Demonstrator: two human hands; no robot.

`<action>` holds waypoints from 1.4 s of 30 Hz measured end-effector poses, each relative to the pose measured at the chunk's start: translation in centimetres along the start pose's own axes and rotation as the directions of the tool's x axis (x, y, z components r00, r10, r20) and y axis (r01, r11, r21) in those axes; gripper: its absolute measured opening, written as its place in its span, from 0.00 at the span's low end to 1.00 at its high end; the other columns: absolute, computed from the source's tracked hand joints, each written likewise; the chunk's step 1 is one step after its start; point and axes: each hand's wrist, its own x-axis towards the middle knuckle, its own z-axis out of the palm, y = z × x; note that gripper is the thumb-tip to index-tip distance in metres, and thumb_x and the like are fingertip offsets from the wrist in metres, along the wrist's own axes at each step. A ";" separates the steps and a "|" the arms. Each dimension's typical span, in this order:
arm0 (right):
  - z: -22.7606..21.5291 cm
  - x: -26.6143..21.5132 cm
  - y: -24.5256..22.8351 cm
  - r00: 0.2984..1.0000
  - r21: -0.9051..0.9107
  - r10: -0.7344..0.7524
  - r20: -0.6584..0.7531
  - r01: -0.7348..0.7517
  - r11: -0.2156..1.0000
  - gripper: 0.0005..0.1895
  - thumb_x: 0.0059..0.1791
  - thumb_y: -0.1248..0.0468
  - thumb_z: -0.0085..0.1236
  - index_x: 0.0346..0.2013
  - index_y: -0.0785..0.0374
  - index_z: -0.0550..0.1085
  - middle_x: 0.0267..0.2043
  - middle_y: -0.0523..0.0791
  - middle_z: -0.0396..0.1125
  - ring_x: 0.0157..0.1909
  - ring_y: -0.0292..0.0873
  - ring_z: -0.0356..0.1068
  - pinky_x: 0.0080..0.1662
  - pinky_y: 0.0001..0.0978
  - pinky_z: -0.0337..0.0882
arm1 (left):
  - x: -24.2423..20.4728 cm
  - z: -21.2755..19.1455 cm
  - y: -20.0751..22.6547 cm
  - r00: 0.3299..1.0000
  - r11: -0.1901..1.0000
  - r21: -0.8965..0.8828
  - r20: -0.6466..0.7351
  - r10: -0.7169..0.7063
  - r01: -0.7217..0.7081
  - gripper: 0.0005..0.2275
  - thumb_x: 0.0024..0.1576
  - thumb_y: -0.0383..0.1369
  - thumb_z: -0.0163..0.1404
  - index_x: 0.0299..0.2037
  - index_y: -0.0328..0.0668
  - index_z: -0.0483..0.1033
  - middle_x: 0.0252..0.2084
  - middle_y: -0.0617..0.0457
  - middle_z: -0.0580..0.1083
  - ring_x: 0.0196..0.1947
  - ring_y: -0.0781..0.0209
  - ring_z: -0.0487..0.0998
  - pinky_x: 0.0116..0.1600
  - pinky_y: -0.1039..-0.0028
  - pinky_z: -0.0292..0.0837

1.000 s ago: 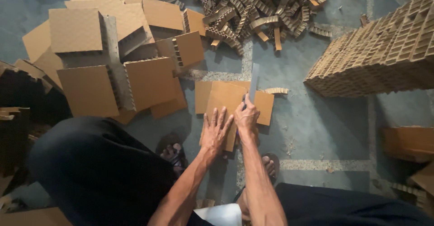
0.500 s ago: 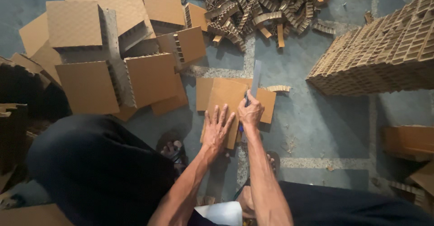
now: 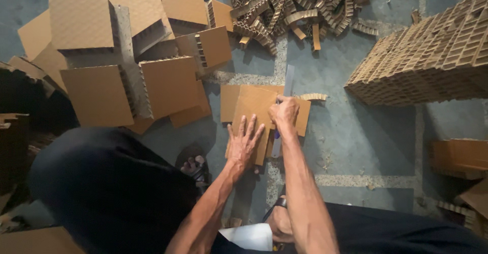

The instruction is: The person sits on the floor and uses a metal ruler and a utility knife to cut corrugated cardboard sheets into smaller rectangular pieces. After scoring the cardboard, the person folds and tears the sheets along the cut lines, then stacks the finished pieces to the side.

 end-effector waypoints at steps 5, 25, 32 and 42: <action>-0.6 0.6 1.4 0.995 -0.188 -0.098 0.030 0.101 0.977 0.06 0.37 0.69 0.54 0.25 0.65 0.78 0.15 0.51 0.64 0.18 0.43 0.70 0.24 0.39 0.69 | 0.0 0.3 -0.2 1.000 0.999 -0.032 0.026 0.007 -0.006 0.57 0.38 0.46 0.69 0.77 0.59 0.43 0.80 0.47 0.36 0.78 0.36 0.35 0.67 0.25 0.45; -0.3 -10.9 10.4 0.937 -0.087 0.046 -0.346 -0.081 0.993 0.18 0.44 0.58 0.63 0.46 0.64 0.79 0.37 0.55 0.76 0.40 0.54 0.78 0.44 0.45 0.75 | 0.9 5.2 0.2 0.970 0.999 0.032 -0.244 -0.015 0.023 0.41 0.49 0.46 0.61 0.73 0.54 0.53 0.76 0.46 0.45 0.77 0.38 0.43 0.68 0.25 0.44; 1.8 -7.5 13.7 0.948 -0.074 0.159 -0.274 -0.186 0.980 0.18 0.45 0.51 0.66 0.37 0.63 0.77 0.35 0.54 0.76 0.40 0.58 0.77 0.45 0.49 0.73 | 3.8 3.0 -0.2 0.983 0.969 -0.247 -0.169 -0.071 0.027 0.36 0.51 0.51 0.61 0.68 0.45 0.63 0.69 0.42 0.58 0.76 0.40 0.53 0.77 0.30 0.42; 2.1 -10.3 11.4 0.956 -0.053 0.031 -0.291 -0.048 0.997 0.15 0.45 0.57 0.63 0.42 0.61 0.75 0.39 0.53 0.75 0.43 0.60 0.75 0.46 0.49 0.73 | 9.6 0.8 -2.7 0.973 0.970 -0.244 -0.226 -0.044 -0.013 0.51 0.36 0.54 0.67 0.72 0.56 0.57 0.78 0.40 0.43 0.77 0.34 0.42 0.75 0.42 0.35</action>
